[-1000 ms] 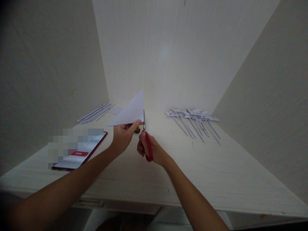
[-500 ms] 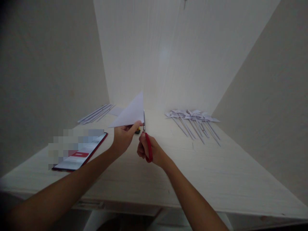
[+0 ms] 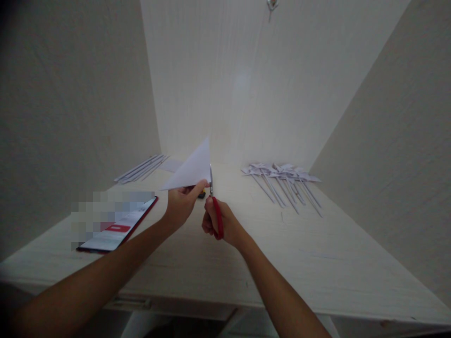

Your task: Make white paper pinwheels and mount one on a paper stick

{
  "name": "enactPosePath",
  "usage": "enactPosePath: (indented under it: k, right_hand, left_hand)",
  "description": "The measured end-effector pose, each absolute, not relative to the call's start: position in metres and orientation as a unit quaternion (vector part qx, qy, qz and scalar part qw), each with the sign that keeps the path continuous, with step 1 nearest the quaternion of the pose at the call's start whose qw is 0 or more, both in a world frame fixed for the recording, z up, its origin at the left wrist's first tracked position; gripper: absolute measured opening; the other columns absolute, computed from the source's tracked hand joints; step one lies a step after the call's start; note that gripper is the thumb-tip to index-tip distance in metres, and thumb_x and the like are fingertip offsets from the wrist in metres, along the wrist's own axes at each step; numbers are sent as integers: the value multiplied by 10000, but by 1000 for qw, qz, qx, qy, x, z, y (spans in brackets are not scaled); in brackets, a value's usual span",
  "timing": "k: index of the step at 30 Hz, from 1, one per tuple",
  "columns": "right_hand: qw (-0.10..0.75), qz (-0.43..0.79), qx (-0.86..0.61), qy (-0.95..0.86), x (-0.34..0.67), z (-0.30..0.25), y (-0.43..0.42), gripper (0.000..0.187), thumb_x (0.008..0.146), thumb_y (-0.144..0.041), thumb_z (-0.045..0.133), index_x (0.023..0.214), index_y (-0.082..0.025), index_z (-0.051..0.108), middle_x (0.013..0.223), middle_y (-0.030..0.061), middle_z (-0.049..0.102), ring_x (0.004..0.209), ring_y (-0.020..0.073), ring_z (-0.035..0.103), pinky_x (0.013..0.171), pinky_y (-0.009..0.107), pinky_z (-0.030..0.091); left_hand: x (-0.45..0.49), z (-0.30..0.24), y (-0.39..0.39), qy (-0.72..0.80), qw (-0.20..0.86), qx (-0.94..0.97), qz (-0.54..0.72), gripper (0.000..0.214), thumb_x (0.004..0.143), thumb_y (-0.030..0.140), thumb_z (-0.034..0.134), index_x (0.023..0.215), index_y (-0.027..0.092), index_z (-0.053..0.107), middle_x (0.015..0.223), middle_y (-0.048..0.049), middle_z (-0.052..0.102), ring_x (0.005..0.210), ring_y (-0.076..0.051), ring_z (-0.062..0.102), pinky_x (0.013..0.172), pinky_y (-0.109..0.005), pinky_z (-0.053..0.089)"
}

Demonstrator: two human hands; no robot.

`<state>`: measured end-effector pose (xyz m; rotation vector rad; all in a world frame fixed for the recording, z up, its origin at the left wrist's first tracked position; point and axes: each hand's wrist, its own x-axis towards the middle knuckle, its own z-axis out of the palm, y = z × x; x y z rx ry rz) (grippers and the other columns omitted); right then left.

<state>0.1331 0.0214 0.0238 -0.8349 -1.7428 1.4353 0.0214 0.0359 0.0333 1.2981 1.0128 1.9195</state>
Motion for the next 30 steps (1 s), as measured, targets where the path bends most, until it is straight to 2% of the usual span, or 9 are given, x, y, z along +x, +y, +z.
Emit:
enactPosePath:
  k: [30]
  right_hand:
    - [382,506,-363,-683,134,23,20,513,779,-675,302,615,-196,378,342,-67,383,296,74,376,311,185,265]
  left_hand:
    - [22,36,34,391,307,479,723,164,663,278,644,724,126,631,853,-87,703,827,-196,651,838,-343,493]
